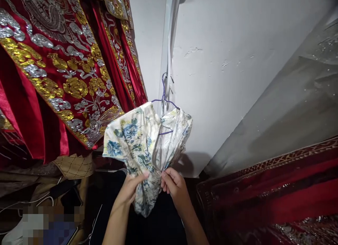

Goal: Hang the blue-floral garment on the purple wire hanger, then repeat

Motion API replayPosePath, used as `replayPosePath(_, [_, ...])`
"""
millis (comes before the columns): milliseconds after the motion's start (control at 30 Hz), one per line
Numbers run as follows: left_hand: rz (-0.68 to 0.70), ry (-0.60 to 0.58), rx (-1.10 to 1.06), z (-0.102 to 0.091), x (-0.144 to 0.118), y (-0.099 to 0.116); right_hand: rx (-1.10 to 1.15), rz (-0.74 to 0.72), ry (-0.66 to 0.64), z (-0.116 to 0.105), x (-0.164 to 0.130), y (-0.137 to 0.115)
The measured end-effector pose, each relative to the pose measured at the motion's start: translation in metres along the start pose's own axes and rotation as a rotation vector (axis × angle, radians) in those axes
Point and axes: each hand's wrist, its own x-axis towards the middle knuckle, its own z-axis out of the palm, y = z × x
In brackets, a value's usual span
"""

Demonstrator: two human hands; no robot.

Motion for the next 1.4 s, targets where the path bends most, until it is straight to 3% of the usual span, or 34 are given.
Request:
replayPosePath(100, [0.158, 0.231, 0.133, -0.015, 0.011, -0.019, 0.026, 0.037, 0.002, 0.007, 0.000, -0.001])
replayPosePath(167, [0.399, 0.478, 0.267, -0.019, 0.013, -0.033, 0.050, 0.068, -0.011, 0.012, -0.003, -0.001])
replayPosePath(233, [0.635, 0.597, 0.443, -0.018, 0.005, -0.045, 0.070, 0.098, -0.032, 0.016, -0.005, 0.001])
replayPosePath(267, [0.717, 0.564, 0.543, -0.015, -0.001, -0.051, 0.075, 0.108, -0.050, 0.018, -0.006, 0.002])
replayPosePath(333, [0.786, 0.354, 0.699, -0.007, -0.016, -0.058, 0.074, 0.117, -0.088, 0.022, -0.008, 0.004])
replayPosePath(400, [0.752, 0.099, 0.734, 0.003, -0.026, -0.060, 0.068, 0.116, -0.118, 0.025, -0.009, 0.003])
replayPosePath(467, [0.671, -0.039, 0.700, 0.012, -0.029, -0.057, 0.051, 0.099, -0.118, 0.026, -0.006, -0.006])
replayPosePath(567, [0.581, -0.054, 0.713, 0.021, -0.023, -0.049, 0.010, 0.011, -0.050, 0.020, 0.013, -0.041])
replayPosePath(667, [0.553, -0.075, 0.764, 0.024, -0.015, -0.046, 0.075, -0.148, 0.112, 0.011, 0.048, -0.100])
replayPosePath(767, [0.560, -0.094, 0.785, 0.019, -0.003, -0.046, 0.199, -0.313, 0.126, 0.009, 0.083, -0.156])
replayPosePath(867, [0.593, -0.085, 0.810, 0.009, 0.016, -0.040, 0.201, -0.430, 0.107, 0.016, 0.100, -0.181])
replayPosePath(1000, [0.697, -0.079, 0.797, 0.015, 0.036, 0.000, 0.068, -0.466, 0.055, 0.024, 0.094, -0.167])
replayPosePath(1167, [1.121, -0.079, 0.768, 0.072, 0.040, 0.097, 0.001, -0.440, 0.014, 0.024, 0.082, -0.154])
replayPosePath(1267, [1.197, -0.251, 0.938, 0.098, 0.042, 0.145, -0.010, -0.452, 0.018, 0.021, 0.081, -0.156])
replayPosePath(1400, [1.219, -0.361, 1.114, 0.099, 0.044, 0.161, -0.023, -0.432, -0.018, 0.017, 0.088, -0.135])
